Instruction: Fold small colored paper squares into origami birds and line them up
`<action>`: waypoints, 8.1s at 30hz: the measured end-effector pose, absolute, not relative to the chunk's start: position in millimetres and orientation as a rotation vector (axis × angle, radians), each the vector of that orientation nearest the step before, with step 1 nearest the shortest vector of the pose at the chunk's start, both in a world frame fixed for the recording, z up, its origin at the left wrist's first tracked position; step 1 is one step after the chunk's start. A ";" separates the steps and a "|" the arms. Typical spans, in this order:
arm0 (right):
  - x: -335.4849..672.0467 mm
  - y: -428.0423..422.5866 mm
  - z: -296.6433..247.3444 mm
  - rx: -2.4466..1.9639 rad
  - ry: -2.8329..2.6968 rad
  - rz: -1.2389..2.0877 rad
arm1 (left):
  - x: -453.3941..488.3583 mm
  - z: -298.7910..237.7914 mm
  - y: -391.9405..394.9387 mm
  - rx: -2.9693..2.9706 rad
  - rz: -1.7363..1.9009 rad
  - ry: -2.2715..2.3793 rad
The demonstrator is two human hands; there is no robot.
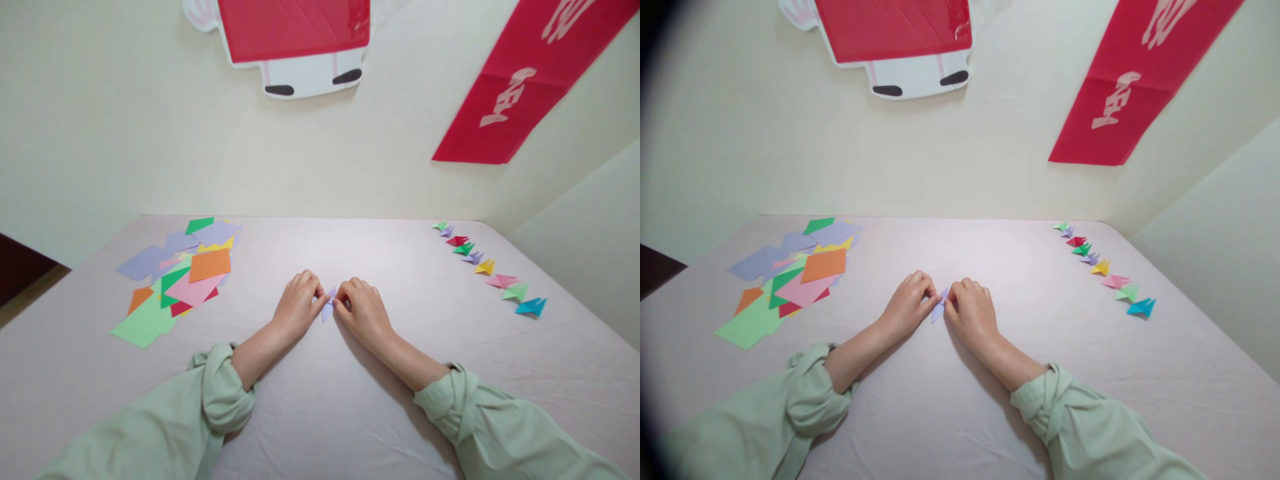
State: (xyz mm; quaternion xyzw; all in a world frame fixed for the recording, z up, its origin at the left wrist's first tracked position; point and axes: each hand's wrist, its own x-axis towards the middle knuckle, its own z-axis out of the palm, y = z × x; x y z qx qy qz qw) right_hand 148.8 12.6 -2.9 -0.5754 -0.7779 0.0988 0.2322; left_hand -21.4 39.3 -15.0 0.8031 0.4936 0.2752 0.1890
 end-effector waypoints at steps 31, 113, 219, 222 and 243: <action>156.9 -17.1 -4.0 -1.395 -2.439 0.162 | -20.5 -13.3 19.9 2.291 0.802 1.450; 135.7 -20.0 7.9 -1.379 -2.680 -0.220 | -40.5 -8.5 17.3 2.443 0.656 1.233; 152.1 28.8 6.6 -1.254 -1.868 1.169 | -32.1 -1.8 -5.6 2.094 0.861 1.181; 150.5 28.6 5.1 -1.265 -1.955 1.139 | -30.9 -0.1 -3.5 2.251 0.764 1.133; 151.3 2.9 13.5 -1.399 -2.378 0.628 | -33.6 0.5 -8.0 2.354 0.659 1.299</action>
